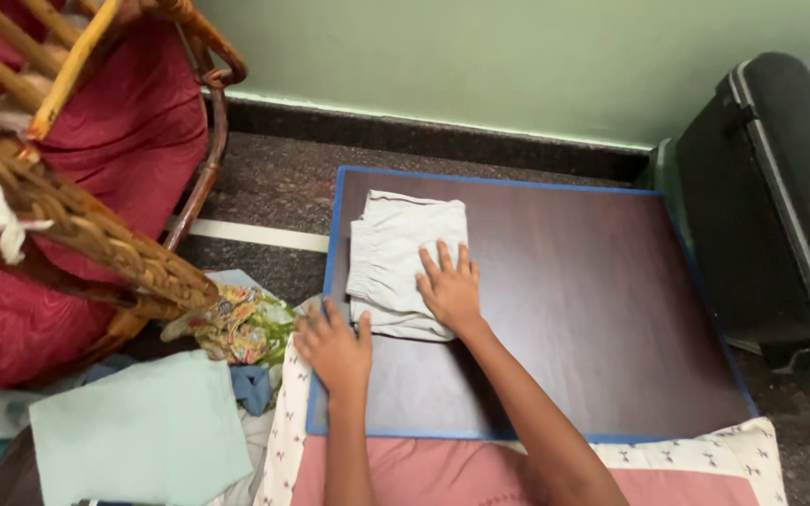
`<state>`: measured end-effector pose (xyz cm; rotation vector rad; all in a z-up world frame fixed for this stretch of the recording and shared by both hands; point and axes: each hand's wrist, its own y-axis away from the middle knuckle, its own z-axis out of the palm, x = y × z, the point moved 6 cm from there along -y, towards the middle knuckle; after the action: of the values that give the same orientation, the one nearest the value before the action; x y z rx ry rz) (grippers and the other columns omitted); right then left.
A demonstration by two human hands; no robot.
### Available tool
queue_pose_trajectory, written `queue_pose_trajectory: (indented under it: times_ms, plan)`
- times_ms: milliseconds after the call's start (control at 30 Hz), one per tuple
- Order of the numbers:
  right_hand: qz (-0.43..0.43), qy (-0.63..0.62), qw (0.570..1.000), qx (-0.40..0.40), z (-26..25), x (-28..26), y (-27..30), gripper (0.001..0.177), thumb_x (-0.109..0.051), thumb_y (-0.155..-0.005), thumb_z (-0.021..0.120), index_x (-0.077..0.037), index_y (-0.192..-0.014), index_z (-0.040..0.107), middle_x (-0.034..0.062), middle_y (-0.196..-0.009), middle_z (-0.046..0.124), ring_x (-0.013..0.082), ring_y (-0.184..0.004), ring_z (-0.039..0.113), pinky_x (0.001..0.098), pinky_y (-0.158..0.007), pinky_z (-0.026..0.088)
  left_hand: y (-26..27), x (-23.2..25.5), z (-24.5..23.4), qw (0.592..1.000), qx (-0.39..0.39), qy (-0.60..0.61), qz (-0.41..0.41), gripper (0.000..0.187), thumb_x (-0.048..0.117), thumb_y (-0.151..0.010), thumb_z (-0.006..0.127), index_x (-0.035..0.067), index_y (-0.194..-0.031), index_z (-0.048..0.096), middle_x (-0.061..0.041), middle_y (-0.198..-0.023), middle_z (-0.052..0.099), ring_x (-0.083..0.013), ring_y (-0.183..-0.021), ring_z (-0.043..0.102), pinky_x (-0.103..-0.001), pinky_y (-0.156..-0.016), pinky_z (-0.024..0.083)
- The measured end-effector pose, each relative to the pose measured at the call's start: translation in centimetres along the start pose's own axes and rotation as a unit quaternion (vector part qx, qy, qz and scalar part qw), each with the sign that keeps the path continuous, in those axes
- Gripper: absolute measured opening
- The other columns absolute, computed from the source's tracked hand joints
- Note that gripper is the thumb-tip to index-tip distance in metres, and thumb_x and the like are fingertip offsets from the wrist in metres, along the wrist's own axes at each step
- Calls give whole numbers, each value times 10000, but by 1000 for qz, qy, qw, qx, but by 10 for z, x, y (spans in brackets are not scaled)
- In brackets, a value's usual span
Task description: The person folds several items of clothing on a mat on the floor. They fold a pair of light-colored shorts, a striped polo shirt, a light green long-sleeved shirt, and a plaid short-sleeved shirt, stacking them neatly.
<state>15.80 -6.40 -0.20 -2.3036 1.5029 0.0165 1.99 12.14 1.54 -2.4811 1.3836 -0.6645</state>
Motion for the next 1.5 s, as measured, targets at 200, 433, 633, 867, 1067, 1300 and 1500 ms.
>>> queue_pose_trajectory:
  times_ms: [200,433,633,867,1067,1300,1500]
  plan:
    - [33,-11,999,-6,23,-3,-63,586,-479,-985,478,-267,-1531,458,136,-1627,351,482,-1479,222,719,-1113,215,0,-6,17,992,-94,69,-50,709,504,-916,624,101,-1488,516,-198,-1473,521,-410,-1161,591,-529,-945,478]
    - [40,-127,991,-35,19,0,-90,569,-443,-926,601,-257,-1463,564,142,-1619,360,459,-1510,227,646,-1182,214,6,-3,27,1000,-20,6,-19,723,441,-842,694,82,-1451,540,-219,-1465,522,-380,-1226,561,-511,-981,439]
    - [-67,-313,947,-36,-52,40,26,541,-340,-908,680,-139,-1406,618,235,-1601,396,418,-1480,368,495,-1192,310,7,-10,30,998,-27,54,-5,684,395,-816,697,124,-1428,557,-236,-1486,501,-397,-1228,549,-530,-982,434]
    - [-135,-114,984,-27,-47,44,114,514,-339,-975,579,-97,-1427,591,207,-1534,487,452,-1423,406,507,-1177,343,45,-40,19,987,-70,131,65,734,347,-880,672,26,-1508,468,-295,-1538,448,-419,-1277,550,-502,-1002,475]
    - [-154,-97,983,6,-66,36,139,495,-323,-975,554,-102,-1417,581,188,-1510,518,436,-1389,446,491,-1142,375,105,-111,-46,959,-128,201,156,612,374,-838,727,59,-1348,601,-222,-1464,580,-380,-1324,571,-470,-1103,439]
    - [-140,-115,983,17,-70,49,152,487,-325,-968,572,-106,-1402,601,171,-1502,548,419,-1398,455,480,-1156,381,99,-264,-36,962,-232,-127,71,776,377,-780,780,148,-1466,499,-117,-1552,461,-365,-1395,438,-535,-1092,352]
    - [-136,-126,983,14,-72,42,154,476,-314,-976,581,-90,-1396,606,176,-1509,545,422,-1405,458,483,-1162,376,124,-296,-31,900,-384,-176,110,779,336,-801,744,151,-1503,462,-90,-1591,447,-331,-1330,541,-473,-1033,492]
